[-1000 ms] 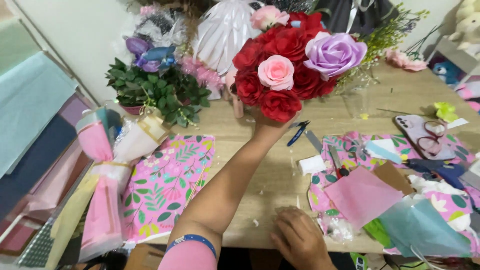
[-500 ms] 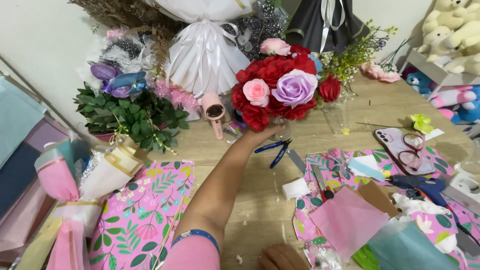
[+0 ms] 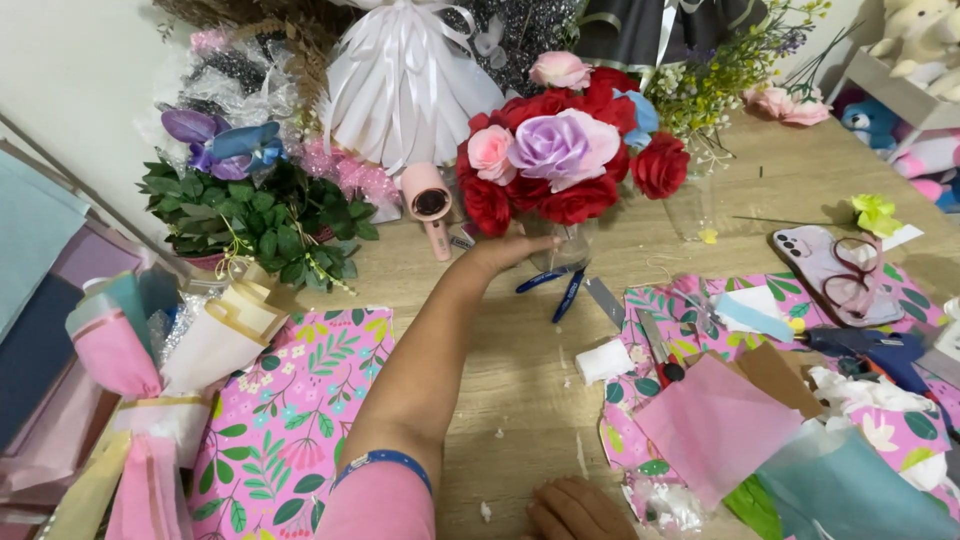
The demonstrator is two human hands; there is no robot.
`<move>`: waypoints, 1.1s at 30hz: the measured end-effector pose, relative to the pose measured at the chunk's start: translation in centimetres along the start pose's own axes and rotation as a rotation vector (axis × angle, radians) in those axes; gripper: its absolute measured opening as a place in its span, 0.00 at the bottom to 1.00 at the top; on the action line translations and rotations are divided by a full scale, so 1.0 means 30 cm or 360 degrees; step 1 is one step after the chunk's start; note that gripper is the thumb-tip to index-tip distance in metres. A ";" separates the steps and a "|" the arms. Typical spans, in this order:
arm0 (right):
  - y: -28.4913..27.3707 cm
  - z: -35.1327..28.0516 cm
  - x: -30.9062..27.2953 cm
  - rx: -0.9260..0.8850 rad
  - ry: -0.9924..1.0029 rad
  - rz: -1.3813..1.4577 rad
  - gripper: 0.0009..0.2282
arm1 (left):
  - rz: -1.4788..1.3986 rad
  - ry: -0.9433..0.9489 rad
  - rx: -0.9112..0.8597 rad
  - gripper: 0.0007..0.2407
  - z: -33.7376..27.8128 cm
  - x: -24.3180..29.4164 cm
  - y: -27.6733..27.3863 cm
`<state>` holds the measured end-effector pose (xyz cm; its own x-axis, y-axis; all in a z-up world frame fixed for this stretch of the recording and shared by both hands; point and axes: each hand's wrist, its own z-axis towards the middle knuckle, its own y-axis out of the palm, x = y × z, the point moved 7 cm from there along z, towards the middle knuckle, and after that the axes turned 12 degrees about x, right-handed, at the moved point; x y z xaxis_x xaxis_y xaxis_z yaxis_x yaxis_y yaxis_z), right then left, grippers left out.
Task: The person arranges artificial flowers on a table, handling red and pink roses and a yellow flower. They also manipulate white cotton-like material and a piece of cardboard, placing the cotton into a small container and adjusting the flowers in a vase.
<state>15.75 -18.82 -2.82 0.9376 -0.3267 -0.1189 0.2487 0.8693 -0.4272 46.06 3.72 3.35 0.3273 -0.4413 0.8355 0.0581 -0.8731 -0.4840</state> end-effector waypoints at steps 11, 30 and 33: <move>-0.042 0.082 -0.027 0.0113 -0.0063 0.0040 0.12 | -0.0311 0.0062 -0.0036 0.49 0.087 -0.030 0.050; -0.061 0.138 -0.049 0.0136 -0.0172 0.0138 0.10 | 0.0011 0.0156 -0.0108 0.58 0.022 -0.088 0.030; -0.068 0.151 -0.057 0.0061 -0.0192 0.0140 0.11 | 0.0325 -0.0032 -0.0001 0.53 -0.147 -0.024 -0.010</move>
<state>14.74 -18.34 2.32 0.9780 -0.2035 -0.0451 0.1710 0.9068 -0.3853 41.64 3.39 4.05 0.3511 -0.6052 0.7145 -0.0121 -0.7659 -0.6428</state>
